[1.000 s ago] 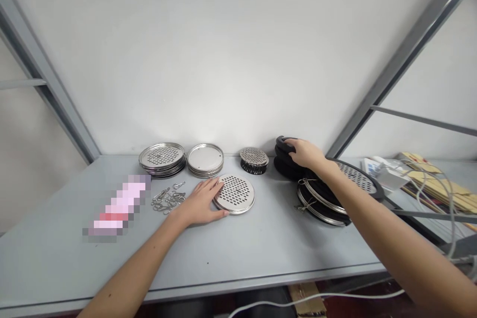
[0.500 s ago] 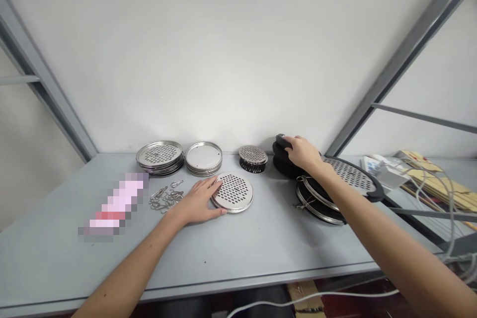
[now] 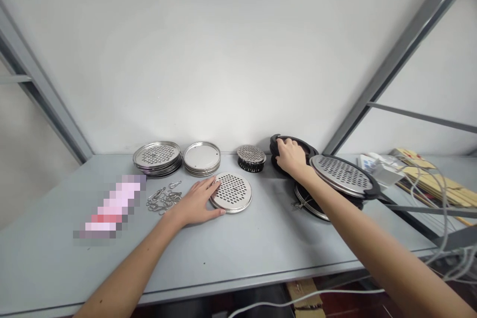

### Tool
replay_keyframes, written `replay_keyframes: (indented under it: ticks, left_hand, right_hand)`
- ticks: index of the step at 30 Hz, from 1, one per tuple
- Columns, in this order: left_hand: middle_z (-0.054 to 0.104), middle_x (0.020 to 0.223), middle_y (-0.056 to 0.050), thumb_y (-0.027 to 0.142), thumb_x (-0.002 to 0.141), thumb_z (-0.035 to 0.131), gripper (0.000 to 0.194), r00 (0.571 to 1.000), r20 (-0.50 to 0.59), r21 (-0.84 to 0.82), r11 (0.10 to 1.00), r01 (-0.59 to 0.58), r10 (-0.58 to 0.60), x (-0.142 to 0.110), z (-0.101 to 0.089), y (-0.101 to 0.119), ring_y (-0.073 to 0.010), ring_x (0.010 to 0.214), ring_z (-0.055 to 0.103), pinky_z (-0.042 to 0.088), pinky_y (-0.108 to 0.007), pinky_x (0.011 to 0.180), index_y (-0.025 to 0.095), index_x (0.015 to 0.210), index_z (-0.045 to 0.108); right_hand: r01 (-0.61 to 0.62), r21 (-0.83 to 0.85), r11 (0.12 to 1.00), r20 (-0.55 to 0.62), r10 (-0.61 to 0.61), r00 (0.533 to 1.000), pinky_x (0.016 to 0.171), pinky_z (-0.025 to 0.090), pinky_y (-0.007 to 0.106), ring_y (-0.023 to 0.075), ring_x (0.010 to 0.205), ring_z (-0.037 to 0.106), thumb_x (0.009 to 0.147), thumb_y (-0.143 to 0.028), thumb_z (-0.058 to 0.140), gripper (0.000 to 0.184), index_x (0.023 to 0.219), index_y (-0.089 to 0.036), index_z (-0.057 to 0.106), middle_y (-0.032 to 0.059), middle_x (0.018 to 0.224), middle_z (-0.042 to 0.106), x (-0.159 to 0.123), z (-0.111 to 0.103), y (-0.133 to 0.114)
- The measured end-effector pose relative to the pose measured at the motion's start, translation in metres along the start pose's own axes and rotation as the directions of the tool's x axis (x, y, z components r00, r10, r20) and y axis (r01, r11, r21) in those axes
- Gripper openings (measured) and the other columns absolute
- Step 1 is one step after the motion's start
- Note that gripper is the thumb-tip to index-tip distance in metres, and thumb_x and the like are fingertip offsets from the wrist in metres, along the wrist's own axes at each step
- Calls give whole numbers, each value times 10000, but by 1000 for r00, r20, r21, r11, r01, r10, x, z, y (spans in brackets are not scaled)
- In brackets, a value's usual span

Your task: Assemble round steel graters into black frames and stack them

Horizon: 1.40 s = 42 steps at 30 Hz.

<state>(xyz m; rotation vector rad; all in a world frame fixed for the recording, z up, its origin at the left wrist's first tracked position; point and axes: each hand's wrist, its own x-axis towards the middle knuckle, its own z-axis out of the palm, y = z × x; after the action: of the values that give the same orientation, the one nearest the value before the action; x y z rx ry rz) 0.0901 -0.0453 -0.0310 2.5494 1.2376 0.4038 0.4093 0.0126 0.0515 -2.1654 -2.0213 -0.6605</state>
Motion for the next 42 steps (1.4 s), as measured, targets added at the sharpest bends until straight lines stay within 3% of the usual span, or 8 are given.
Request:
replay_keyframes:
  ticks: [5, 11, 17, 22, 25, 28, 32, 42]
  left_hand:
    - [273, 1529, -118, 650, 782, 544, 840, 1000, -16, -17, 1000, -20, 20, 0, 0, -1, -339, 1375, 299, 285, -483, 1110, 206, 1455, 310]
    - [270, 1530, -111, 655, 770, 559, 851, 1000, -24, -39, 999, -13, 12, -1, 1, -2, -337, 1382, 289, 279, -479, 1120, 207, 1452, 319]
    - [266, 1531, -114, 648, 768, 573, 853, 999, -31, -48, 999, -14, 13, -1, 3, -2, -343, 1375, 299, 283, -483, 1116, 208, 1453, 319]
    - [253, 1534, -126, 638, 786, 566, 850, 996, -81, -87, 995, -49, 42, 5, 17, 10, -336, 1392, 264, 258, -496, 1132, 182, 1454, 306]
    - [240, 1536, -138, 628, 749, 622, 955, 989, -142, -147, 987, -71, 50, 10, 17, 12, -331, 1398, 253, 283, -489, 1125, 202, 1484, 187]
    - [277, 1516, -134, 594, 730, 668, 992, 948, -319, -153, 987, -55, 3, 11, 4, 5, -326, 1389, 274, 299, -473, 1120, 237, 1484, 131]
    - [337, 1472, -136, 580, 718, 690, 965, 842, -533, -85, 995, 47, -85, 7, -18, -3, -320, 1354, 338, 326, -471, 1101, 250, 1467, 179]
    - [657, 1157, -28, 236, 895, 586, 281, 710, -638, 150, 952, -266, 299, 8, -10, 11, -206, 1142, 568, 453, -413, 995, 276, 1173, 596]
  right_hand:
    - [29, 10, 1000, -108, -27, 994, 722, 400, 338, 281, 944, 545, 838, -86, 430, 309, 1118, -117, 556, 166, 999, 598, 0, -4, -5]
    - [-5, 39, 999, -191, 12, 981, 739, 397, 373, 306, 929, 523, 935, -397, 352, 396, 1064, -113, 596, 181, 988, 590, -3, -19, -10]
    - [58, 152, 987, -339, -3, 941, 759, 395, 381, 297, 919, 514, 950, -403, 319, 412, 1080, -139, 608, 160, 962, 595, -17, -43, -19]
    - [279, 337, 899, -504, -78, 860, 807, 417, 411, 282, 916, 519, 937, -372, 409, 354, 1179, -181, 583, 125, 959, 614, -43, -45, -51]
    - [565, 419, 711, -605, -246, 757, 782, 438, 400, 244, 867, 538, 911, -320, 504, 321, 1203, -210, 578, 93, 944, 636, -56, -24, -76]
    - [717, 432, 547, -660, -350, 665, 742, 447, 383, 225, 852, 560, 888, -265, 556, 294, 1176, -222, 597, 83, 934, 649, -64, 6, -97]
    - [705, 498, 505, -663, -302, 685, 716, 449, 373, 216, 829, 565, 877, -239, 577, 282, 1157, -220, 603, 78, 907, 653, -71, 32, -106]
    - [709, 573, 411, -660, -282, 697, 721, 454, 374, 204, 835, 595, 869, -254, 602, 271, 1138, -231, 597, 68, 930, 680, -80, 26, -97]
